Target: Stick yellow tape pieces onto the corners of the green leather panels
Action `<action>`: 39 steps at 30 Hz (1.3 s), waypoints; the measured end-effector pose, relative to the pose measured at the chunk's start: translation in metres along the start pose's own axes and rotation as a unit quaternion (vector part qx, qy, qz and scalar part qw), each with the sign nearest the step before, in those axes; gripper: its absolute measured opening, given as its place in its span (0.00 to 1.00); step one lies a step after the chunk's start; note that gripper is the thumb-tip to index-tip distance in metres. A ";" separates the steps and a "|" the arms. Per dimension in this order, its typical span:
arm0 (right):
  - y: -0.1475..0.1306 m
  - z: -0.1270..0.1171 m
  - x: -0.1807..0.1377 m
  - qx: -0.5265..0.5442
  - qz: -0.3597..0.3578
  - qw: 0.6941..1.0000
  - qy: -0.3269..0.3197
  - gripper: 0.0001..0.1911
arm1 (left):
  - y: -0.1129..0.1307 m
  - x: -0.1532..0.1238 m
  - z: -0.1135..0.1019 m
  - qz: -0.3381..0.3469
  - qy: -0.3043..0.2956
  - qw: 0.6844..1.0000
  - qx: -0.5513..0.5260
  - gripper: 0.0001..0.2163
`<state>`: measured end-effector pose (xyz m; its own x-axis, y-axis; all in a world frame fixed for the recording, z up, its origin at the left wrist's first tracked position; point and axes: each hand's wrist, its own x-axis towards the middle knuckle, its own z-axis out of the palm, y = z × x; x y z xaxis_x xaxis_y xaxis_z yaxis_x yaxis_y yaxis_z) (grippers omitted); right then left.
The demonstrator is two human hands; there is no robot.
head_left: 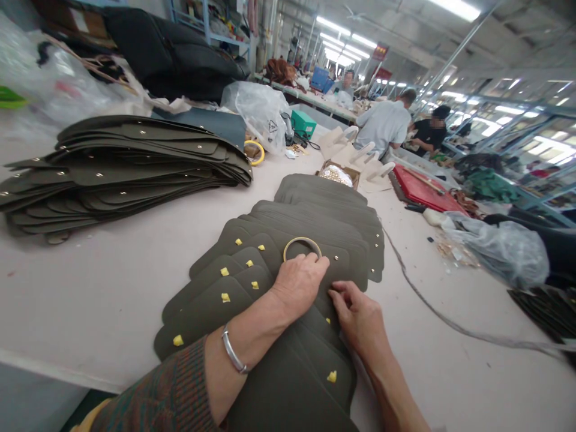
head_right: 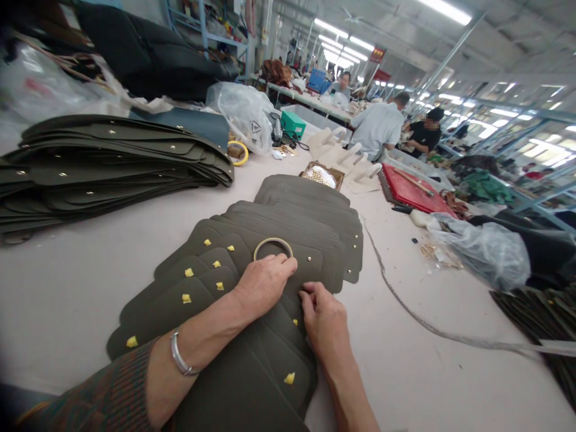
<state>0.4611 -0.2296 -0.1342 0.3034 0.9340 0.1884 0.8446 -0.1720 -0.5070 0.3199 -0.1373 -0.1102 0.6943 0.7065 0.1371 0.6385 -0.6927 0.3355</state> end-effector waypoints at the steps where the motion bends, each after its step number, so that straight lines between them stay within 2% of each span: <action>1: 0.000 0.000 0.000 0.001 0.009 1.000 0.003 0.14 | 0.000 0.000 0.000 0.001 0.002 1.000 0.000 0.08; 3: 0.002 -0.002 -0.003 0.018 0.031 0.999 0.013 0.17 | -0.001 0.000 0.001 0.001 0.007 1.000 -0.002 0.08; 5: 0.004 -0.005 -0.007 0.043 0.036 0.998 0.012 0.14 | -0.001 -0.001 0.000 0.000 0.010 1.000 -0.004 0.08; 8: 0.010 -0.007 -0.015 0.044 -0.015 0.999 0.007 0.13 | -0.001 -0.001 0.000 -0.006 0.000 1.000 -0.006 0.09; 12: 0.012 -0.001 -0.018 -0.012 -0.078 0.996 0.036 0.12 | 0.000 -0.001 -0.001 -0.012 -0.008 1.000 -0.005 0.09; 15: 0.011 0.004 -0.015 -0.044 -0.077 0.995 0.048 0.13 | -0.001 0.000 -0.002 -0.010 -0.007 1.000 -0.004 0.09; 21: 0.004 0.004 -0.008 -0.063 -0.061 0.996 0.028 0.13 | -0.001 -0.001 -0.001 -0.009 0.001 1.000 -0.006 0.08; 26: -0.002 0.001 -0.004 -0.042 -0.013 0.999 -0.015 0.10 | -0.004 -0.002 -0.002 0.019 0.049 0.997 -0.055 0.07; 33: -0.005 -0.021 -0.007 0.053 0.015 0.988 -0.147 0.10 | -0.011 0.000 -0.006 0.114 0.112 0.973 -0.166 0.09; 35: -0.002 -0.023 -0.007 0.101 0.017 0.989 -0.107 0.09 | -0.012 -0.001 -0.007 0.129 0.112 0.971 -0.170 0.10; 39: 0.004 -0.020 -0.001 0.217 0.004 0.976 0.036 0.12 | -0.011 -0.003 -0.010 0.149 0.072 0.974 -0.154 0.17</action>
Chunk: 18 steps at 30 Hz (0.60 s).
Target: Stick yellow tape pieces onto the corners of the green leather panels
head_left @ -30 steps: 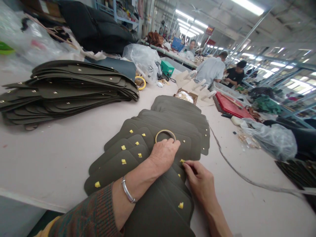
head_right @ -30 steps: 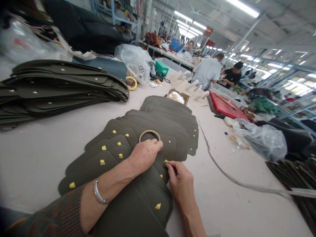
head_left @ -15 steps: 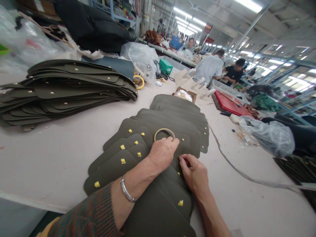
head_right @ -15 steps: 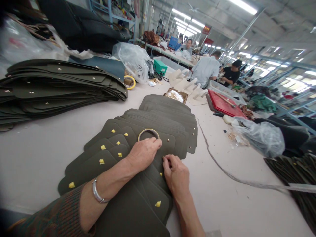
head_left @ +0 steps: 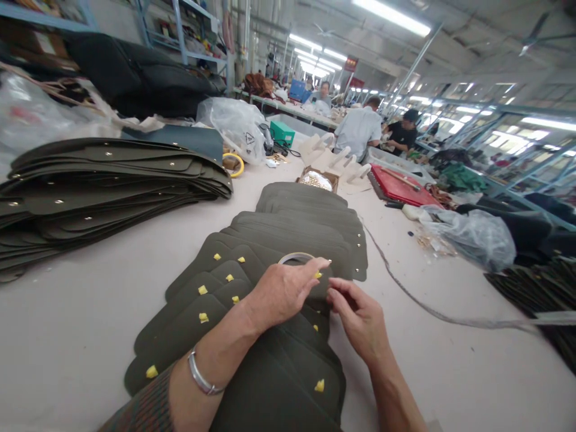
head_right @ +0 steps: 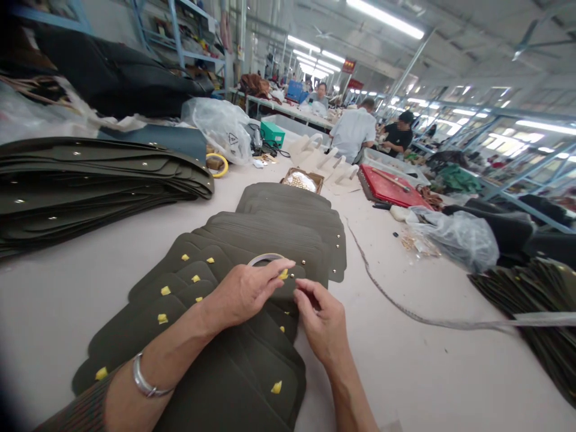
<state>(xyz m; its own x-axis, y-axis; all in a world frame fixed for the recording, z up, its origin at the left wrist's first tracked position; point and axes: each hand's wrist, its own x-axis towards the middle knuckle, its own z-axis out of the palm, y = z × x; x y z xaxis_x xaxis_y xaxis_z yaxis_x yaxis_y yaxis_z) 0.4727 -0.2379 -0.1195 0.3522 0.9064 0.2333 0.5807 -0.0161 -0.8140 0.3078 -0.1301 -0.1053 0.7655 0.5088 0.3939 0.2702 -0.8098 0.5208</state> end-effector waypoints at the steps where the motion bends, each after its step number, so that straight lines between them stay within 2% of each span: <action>1: 0.001 0.001 0.002 0.014 -0.017 1.000 0.010 0.13 | 0.001 0.000 0.000 0.000 -0.013 1.000 0.005 0.19; 3: -0.001 0.002 0.006 0.015 -0.066 0.998 0.011 0.13 | 0.003 -0.001 -0.001 -0.002 -0.036 0.999 0.014 0.21; 8: -0.010 0.005 0.014 -0.061 -0.180 0.982 -0.001 0.07 | 0.007 0.000 0.002 -0.009 -0.057 0.998 0.027 0.18; 11: -0.010 0.008 0.013 -0.092 -0.203 0.975 0.015 0.07 | 0.007 0.000 0.003 -0.013 -0.058 0.998 0.033 0.15; 15: -0.007 0.013 0.011 -0.132 -0.221 0.964 0.070 0.07 | 0.007 -0.001 0.004 -0.018 -0.055 0.998 0.032 0.08; 18: -0.011 0.016 0.009 -0.143 -0.209 0.963 0.094 0.06 | 0.006 -0.001 0.004 -0.027 -0.045 0.998 0.047 0.05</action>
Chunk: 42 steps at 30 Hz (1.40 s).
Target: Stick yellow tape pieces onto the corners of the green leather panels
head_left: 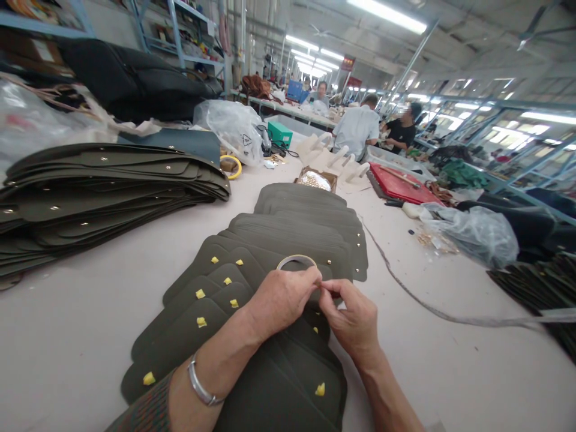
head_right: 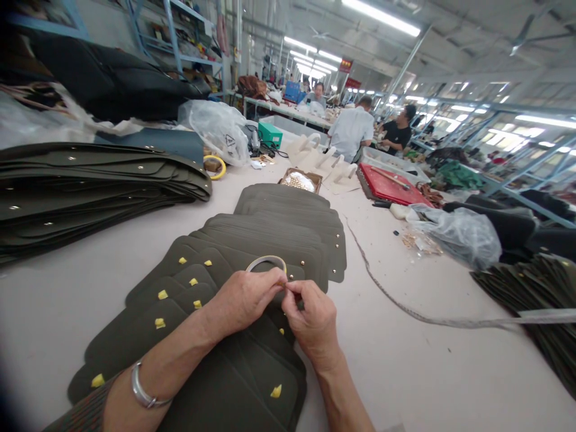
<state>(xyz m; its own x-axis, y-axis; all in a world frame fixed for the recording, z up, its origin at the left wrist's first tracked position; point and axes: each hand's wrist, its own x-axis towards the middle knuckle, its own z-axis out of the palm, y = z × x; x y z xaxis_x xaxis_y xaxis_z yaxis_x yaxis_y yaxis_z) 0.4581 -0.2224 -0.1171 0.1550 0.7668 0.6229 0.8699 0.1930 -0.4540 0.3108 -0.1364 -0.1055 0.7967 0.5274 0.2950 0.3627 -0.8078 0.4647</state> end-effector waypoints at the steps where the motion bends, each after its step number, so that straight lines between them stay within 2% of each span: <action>1: -0.002 0.001 0.001 0.008 0.026 1.000 0.001 0.06 | 0.000 0.000 0.000 0.001 0.006 1.000 0.004 0.05; 3: -0.007 0.002 0.003 0.066 0.121 0.990 -0.001 0.05 | 0.000 0.001 0.001 0.007 0.027 1.000 0.010 0.06; 4: -0.008 0.004 0.005 0.116 0.181 0.977 -0.007 0.06 | 0.001 0.001 0.002 0.009 0.040 0.999 0.013 0.07; 7: -0.003 0.009 0.010 0.260 0.340 0.904 -0.012 0.11 | 0.002 0.001 0.004 0.012 0.080 0.997 0.013 0.08; 9: 0.006 0.011 0.012 0.299 0.399 0.867 0.004 0.14 | 0.002 0.001 0.005 -0.002 0.096 0.995 0.013 0.09; 11: 0.016 0.012 0.012 0.294 0.420 0.859 0.003 0.17 | 0.000 0.003 0.005 -0.033 0.090 0.995 0.028 0.09; 14: 0.024 0.010 0.011 0.237 0.391 0.888 -0.045 0.18 | -0.003 0.006 0.007 -0.081 0.042 0.993 0.073 0.07; 18: 0.021 0.010 0.010 0.122 0.331 0.931 -0.096 0.17 | -0.005 0.008 0.010 -0.107 0.001 0.989 0.098 0.07; 23: 0.019 0.018 0.013 -0.024 0.217 0.971 -0.102 0.11 | -0.004 0.007 0.010 -0.118 -0.017 0.988 0.097 0.07; 28: 0.021 0.024 0.015 -0.087 0.147 0.979 -0.114 0.11 | -0.005 0.006 0.010 -0.114 -0.012 0.990 0.087 0.08; 33: 0.022 0.019 0.006 -0.062 0.183 0.980 -0.053 0.12 | -0.007 0.006 0.007 -0.108 0.027 0.990 0.085 0.07; 35: 0.022 0.016 0.001 -0.031 0.186 0.981 -0.051 0.11 | -0.009 0.007 0.005 -0.111 0.044 0.989 0.084 0.07; 39: 0.020 0.015 -0.006 -0.066 0.110 0.989 -0.074 0.11 | -0.013 0.009 0.005 -0.108 0.054 0.988 0.093 0.07; 42: 0.021 0.020 -0.005 -0.115 0.095 0.986 -0.070 0.13 | -0.014 0.011 0.007 -0.101 0.062 0.988 0.100 0.06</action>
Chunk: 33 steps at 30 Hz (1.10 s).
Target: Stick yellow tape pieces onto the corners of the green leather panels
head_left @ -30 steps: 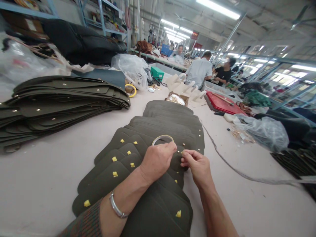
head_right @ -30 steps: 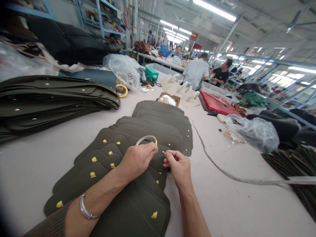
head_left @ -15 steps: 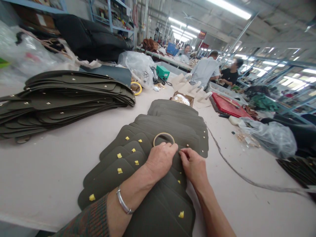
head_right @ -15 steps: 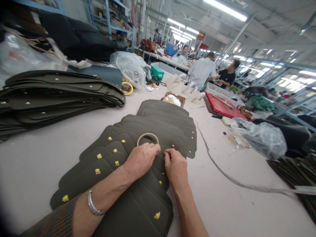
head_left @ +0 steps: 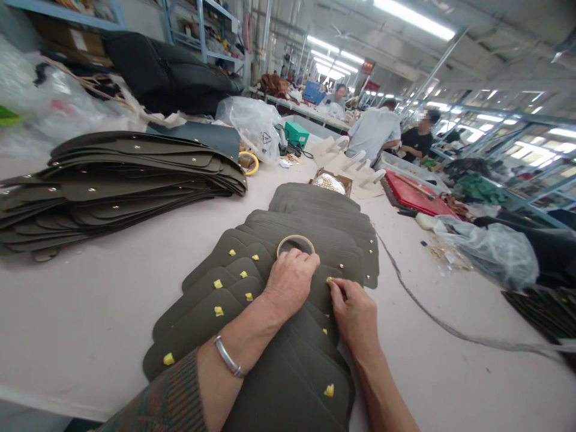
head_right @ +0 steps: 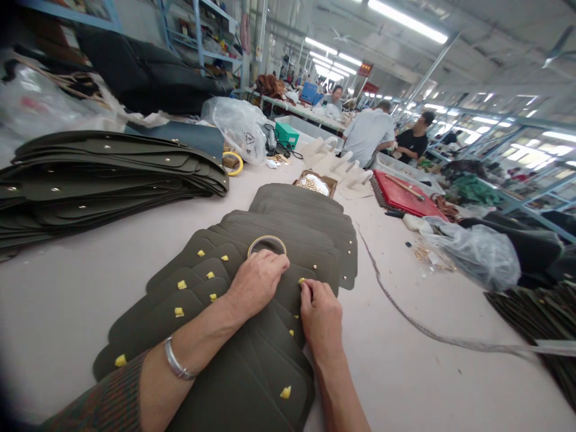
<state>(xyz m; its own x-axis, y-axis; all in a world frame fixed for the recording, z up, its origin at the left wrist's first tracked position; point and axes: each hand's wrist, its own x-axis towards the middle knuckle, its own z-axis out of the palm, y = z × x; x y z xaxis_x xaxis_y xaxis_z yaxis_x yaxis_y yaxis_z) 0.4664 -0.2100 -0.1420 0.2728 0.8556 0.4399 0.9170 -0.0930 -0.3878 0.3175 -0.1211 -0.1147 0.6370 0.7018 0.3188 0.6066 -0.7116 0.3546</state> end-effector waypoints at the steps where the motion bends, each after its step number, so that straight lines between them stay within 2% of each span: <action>1: 0.000 0.002 0.002 -0.009 0.001 1.000 0.001 0.14 | 0.000 0.000 0.001 0.002 0.003 1.000 -0.001 0.06; 8: -0.005 0.004 0.016 -0.009 0.033 0.999 -0.024 0.13 | -0.002 0.004 0.002 0.012 0.008 1.000 -0.006 0.06; 11: -0.001 -0.006 0.019 0.081 0.076 0.992 -0.058 0.14 | -0.004 0.005 0.003 0.017 0.014 1.000 -0.007 0.06; 14: 0.013 -0.023 0.014 0.187 0.166 0.967 -0.055 0.18 | -0.005 0.006 0.004 0.021 0.014 1.000 -0.008 0.06; 16: 0.023 -0.033 0.007 0.189 0.197 0.961 -0.045 0.20 | -0.004 0.007 0.004 0.028 0.013 0.999 -0.010 0.06; 19: 0.031 -0.040 -0.005 0.151 0.185 0.968 -0.077 0.16 | -0.003 0.007 0.004 0.042 0.011 0.999 -0.016 0.07; 24: 0.028 -0.032 -0.014 0.169 0.224 0.954 -0.101 0.17 | -0.003 0.009 0.004 0.053 0.004 0.998 -0.023 0.07; 33: 0.031 -0.021 -0.003 0.216 0.295 0.916 -0.162 0.16 | -0.002 0.010 0.006 0.055 -0.002 0.998 -0.024 0.08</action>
<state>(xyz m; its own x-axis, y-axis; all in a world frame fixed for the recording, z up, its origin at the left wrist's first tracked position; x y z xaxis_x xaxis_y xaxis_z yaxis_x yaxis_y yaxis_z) 0.4998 -0.2265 -0.1380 0.5193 0.8339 -0.1868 0.4173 -0.4383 -0.7961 0.3253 -0.1131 -0.1175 0.6999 0.6199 0.3549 0.5098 -0.7815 0.3596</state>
